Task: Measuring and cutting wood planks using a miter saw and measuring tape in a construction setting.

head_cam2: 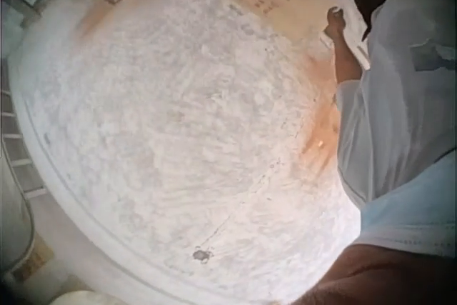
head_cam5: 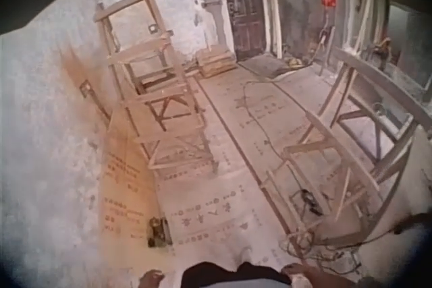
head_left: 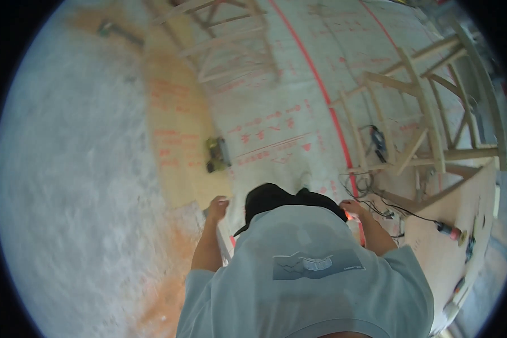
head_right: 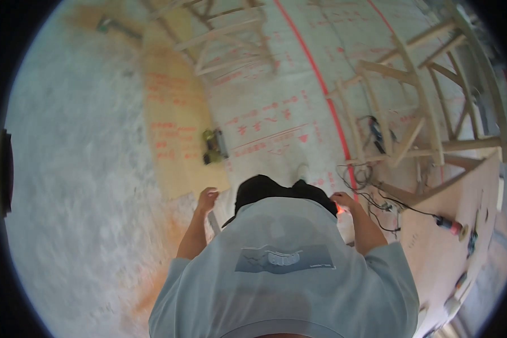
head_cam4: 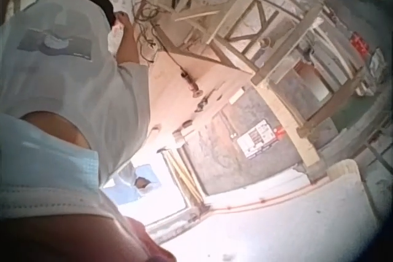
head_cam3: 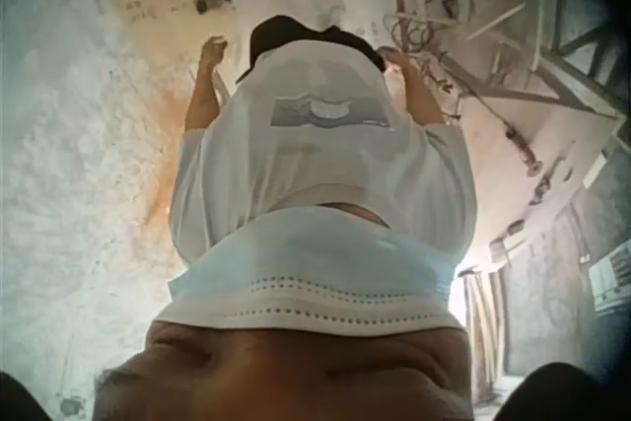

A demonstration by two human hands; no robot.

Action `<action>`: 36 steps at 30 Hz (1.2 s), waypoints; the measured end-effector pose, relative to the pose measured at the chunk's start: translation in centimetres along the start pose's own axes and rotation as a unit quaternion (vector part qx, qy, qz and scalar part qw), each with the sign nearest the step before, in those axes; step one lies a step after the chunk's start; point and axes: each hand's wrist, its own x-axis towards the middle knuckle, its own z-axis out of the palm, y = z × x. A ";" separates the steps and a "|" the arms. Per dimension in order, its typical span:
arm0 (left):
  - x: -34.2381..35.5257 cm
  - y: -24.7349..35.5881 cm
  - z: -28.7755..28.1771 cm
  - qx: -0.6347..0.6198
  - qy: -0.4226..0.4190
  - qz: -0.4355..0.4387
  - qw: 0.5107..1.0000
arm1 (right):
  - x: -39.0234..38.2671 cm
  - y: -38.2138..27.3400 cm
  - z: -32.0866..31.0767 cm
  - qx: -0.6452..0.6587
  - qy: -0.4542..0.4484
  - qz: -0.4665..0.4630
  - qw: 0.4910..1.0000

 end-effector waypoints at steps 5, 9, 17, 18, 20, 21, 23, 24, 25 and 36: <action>13.0 5.5 3.3 -0.091 -0.062 -0.046 0.993 | -2.9 -10.4 -8.0 0.019 0.065 0.120 0.990; 26.0 -1.6 -1.1 0.206 -0.105 -0.095 0.968 | 3.2 -15.7 -11.7 -0.040 0.119 0.119 0.985; 62.4 35.7 9.3 -0.123 -0.556 -0.030 0.822 | 0.3 -26.3 -10.3 0.016 0.342 0.236 0.909; 64.1 41.3 11.9 -0.101 -0.577 -0.041 0.809 | -1.1 -26.6 -9.9 0.061 0.373 0.246 0.893; 69.7 50.9 13.5 -0.047 -0.592 -0.060 0.802 | -0.3 -27.9 -7.8 0.205 0.362 0.222 0.882; 71.9 55.3 13.9 -0.027 -0.589 -0.072 0.805 | -0.4 -29.3 -7.1 0.211 0.371 0.240 0.872; 76.1 63.2 15.4 0.015 -0.584 -0.096 0.806 | 2.8 -28.2 -3.6 0.228 0.398 0.236 0.857; 78.7 66.2 15.1 0.022 -0.569 -0.108 0.815 | 4.7 -29.2 -3.0 0.195 0.406 0.228 0.863; 81.3 69.0 14.6 0.026 -0.551 -0.120 0.825 | 6.8 -30.5 -2.6 0.188 0.399 0.218 0.871; 71.7 95.0 29.5 0.232 -0.505 0.207 0.805 | 24.4 -33.4 -5.9 0.432 0.446 0.073 0.781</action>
